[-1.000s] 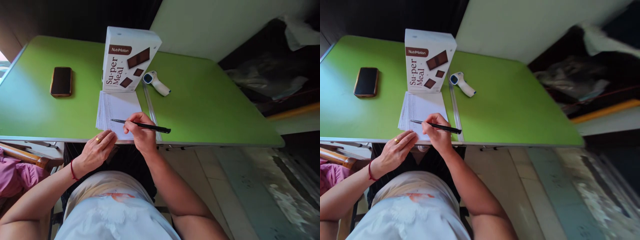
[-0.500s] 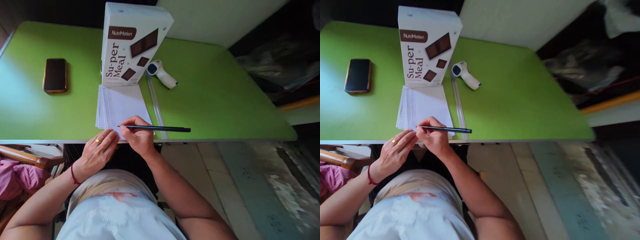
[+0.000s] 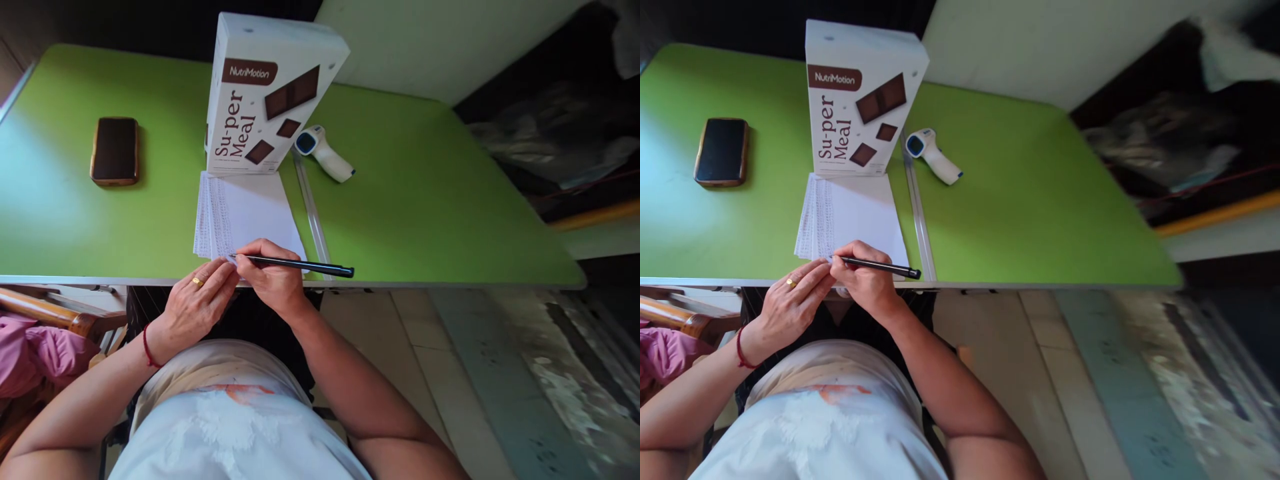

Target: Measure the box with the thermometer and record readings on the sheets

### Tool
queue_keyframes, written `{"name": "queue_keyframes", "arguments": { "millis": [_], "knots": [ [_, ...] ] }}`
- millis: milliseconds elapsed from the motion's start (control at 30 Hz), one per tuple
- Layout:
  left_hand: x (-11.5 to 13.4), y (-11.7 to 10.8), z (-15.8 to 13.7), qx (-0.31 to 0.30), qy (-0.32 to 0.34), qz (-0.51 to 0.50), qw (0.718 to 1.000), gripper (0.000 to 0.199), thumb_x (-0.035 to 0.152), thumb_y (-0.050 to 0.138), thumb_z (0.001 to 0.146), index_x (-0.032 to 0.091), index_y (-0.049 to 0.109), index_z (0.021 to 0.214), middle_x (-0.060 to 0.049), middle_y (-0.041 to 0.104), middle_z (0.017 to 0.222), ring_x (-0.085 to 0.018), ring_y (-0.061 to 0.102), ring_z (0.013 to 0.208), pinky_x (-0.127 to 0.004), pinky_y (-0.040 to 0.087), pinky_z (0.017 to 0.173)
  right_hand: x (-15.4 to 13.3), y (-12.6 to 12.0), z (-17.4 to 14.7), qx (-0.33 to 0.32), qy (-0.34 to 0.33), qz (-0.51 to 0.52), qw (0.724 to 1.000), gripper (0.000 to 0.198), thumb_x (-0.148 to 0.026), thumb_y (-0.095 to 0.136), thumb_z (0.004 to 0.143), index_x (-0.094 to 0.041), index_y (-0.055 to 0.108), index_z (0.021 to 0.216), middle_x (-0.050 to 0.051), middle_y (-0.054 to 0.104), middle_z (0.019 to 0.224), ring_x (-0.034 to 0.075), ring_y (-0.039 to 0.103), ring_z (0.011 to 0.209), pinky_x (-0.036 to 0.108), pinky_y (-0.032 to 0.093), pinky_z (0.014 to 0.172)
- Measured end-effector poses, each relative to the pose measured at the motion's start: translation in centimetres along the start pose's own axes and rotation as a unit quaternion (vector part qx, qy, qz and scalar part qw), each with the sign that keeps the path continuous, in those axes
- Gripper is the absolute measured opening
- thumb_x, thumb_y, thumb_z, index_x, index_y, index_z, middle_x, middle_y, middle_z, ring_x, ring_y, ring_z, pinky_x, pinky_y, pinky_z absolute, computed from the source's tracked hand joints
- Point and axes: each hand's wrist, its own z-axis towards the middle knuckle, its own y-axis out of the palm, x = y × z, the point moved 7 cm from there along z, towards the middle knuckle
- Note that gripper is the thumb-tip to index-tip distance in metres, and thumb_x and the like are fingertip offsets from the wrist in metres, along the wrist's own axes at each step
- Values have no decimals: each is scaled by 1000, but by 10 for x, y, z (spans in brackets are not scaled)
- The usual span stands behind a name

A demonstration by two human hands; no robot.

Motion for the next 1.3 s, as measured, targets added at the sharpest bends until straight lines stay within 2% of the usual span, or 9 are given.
{"name": "queue_keyframes", "arguments": {
  "millis": [233,333,467,567,667,867,1033,1200,1300],
  "knots": [
    [-2,1,-2,-7,-10,-19,1000,33,3,41,107,7,66,128,-16,80,118,-24,77,117,-35,64,103,2,1,2,-20,40,-14,999,12,-29,64,85,-26,68,74,-1,73,69,15,62,59,28,54,62],
    [-1,0,0,-2,-7,-9,1000,31,4,40,108,7,67,125,-15,80,116,-24,78,114,-34,66,101,3,1,2,-26,50,-10,998,12,-30,64,84,-26,68,74,-2,72,68,16,61,59,28,55,63],
    [-1,0,0,1,-7,-3,1000,30,4,40,109,5,67,123,-16,81,114,-25,79,112,-34,66,100,3,1,2,-26,51,3,998,12,-29,64,84,-25,67,73,-2,71,65,15,60,57,27,53,61],
    [-2,2,-2,-8,-13,-13,1000,32,4,42,108,9,65,130,-15,80,119,-24,77,117,-35,65,102,3,-1,2,-8,51,14,999,12,-28,65,84,-25,67,73,-3,70,64,14,59,55,27,52,58],
    [-2,3,-3,-8,-12,-9,1000,29,4,44,107,7,65,127,-16,80,117,-25,78,116,-35,66,101,3,-2,2,9,43,11,999,13,-27,65,85,-25,67,72,-3,70,64,13,59,55,26,51,58],
    [-4,3,-4,-22,-16,-29,999,36,3,41,106,10,65,133,-15,79,122,-24,75,122,-36,64,105,5,2,2,-10,48,0,999,13,-29,64,84,-25,66,72,-3,69,63,14,59,56,27,52,60],
    [-3,4,-6,-17,-12,-19,1000,34,3,42,106,7,66,130,-17,79,121,-25,76,121,-36,64,105,4,1,3,-10,53,7,999,13,-28,63,83,-25,65,71,-3,68,62,14,58,55,27,51,59],
    [-5,8,-9,-21,-27,-45,998,41,4,44,106,11,63,141,-16,77,126,-25,73,127,-37,62,108,5,0,3,-8,63,2,998,12,-30,63,82,-26,64,70,-3,69,63,15,58,56,28,52,59],
    [-4,6,-8,-18,-20,-35,999,37,3,45,106,9,65,137,-16,78,124,-25,74,124,-37,63,107,5,-1,3,-2,59,5,998,13,-30,63,83,-26,64,70,-3,69,63,15,58,56,27,51,59]
  ]
}}
